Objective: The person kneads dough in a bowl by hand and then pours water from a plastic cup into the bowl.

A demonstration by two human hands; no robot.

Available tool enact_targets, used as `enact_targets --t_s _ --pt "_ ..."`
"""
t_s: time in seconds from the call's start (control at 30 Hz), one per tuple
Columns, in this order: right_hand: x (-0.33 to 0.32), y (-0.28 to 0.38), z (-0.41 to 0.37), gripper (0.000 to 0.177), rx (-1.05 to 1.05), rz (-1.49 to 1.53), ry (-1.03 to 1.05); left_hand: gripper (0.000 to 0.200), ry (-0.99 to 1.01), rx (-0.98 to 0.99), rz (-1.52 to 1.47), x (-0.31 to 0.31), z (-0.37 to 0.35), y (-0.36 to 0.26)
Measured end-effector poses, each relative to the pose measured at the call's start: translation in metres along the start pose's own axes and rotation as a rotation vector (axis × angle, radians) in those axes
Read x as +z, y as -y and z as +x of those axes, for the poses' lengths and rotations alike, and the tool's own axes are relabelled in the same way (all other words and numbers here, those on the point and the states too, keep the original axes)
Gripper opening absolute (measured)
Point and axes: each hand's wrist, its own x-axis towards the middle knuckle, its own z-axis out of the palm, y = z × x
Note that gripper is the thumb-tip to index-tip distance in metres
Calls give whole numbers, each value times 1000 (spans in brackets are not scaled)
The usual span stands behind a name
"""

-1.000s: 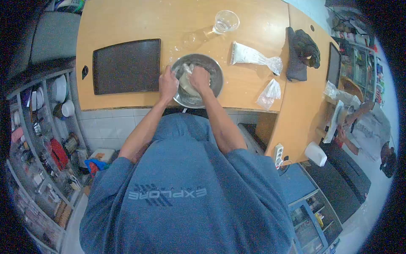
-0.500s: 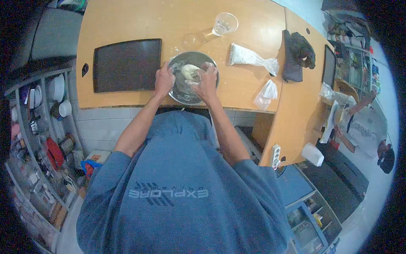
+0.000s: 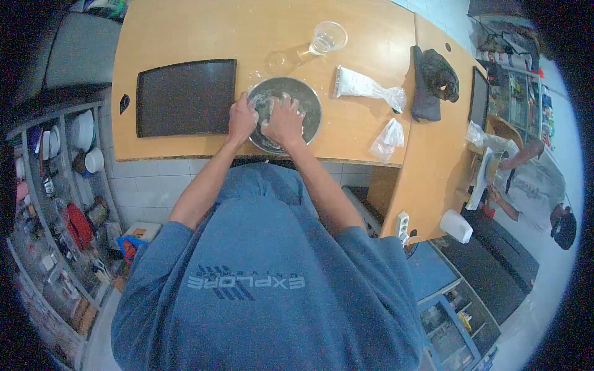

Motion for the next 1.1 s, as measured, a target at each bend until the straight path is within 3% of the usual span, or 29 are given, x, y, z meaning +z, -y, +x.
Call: enact_targets --t_s 0.13,0.27,0.37,0.47,0.57,0.77,0.93,1.1 --pt "-16 -12 18 75 122 57 152 26 28 50 -19 -4 1 0" --pt "-46 -12 15 73 196 286 99 28 34 41 -12 -5 1 5" --pt "-27 -21 9 73 41 435 -147 31 64 2 -20 -4 2 7" --pt "-15 -20 6 76 24 73 -5 29 45 -50 -72 -2 4 4" --pt "0 -27 1 78 122 52 -62 25 4 -65 -121 -1 5 6" --pt "10 -24 -6 60 32 -9 -158 22 -38 -13 -175 5 7 3" --pt "22 -15 -7 36 84 -31 -173 24 6 -56 -130 3 5 -3" --pt "43 -7 -9 22 -69 -26 -55 23 -12 -54 -130 9 2 -2"
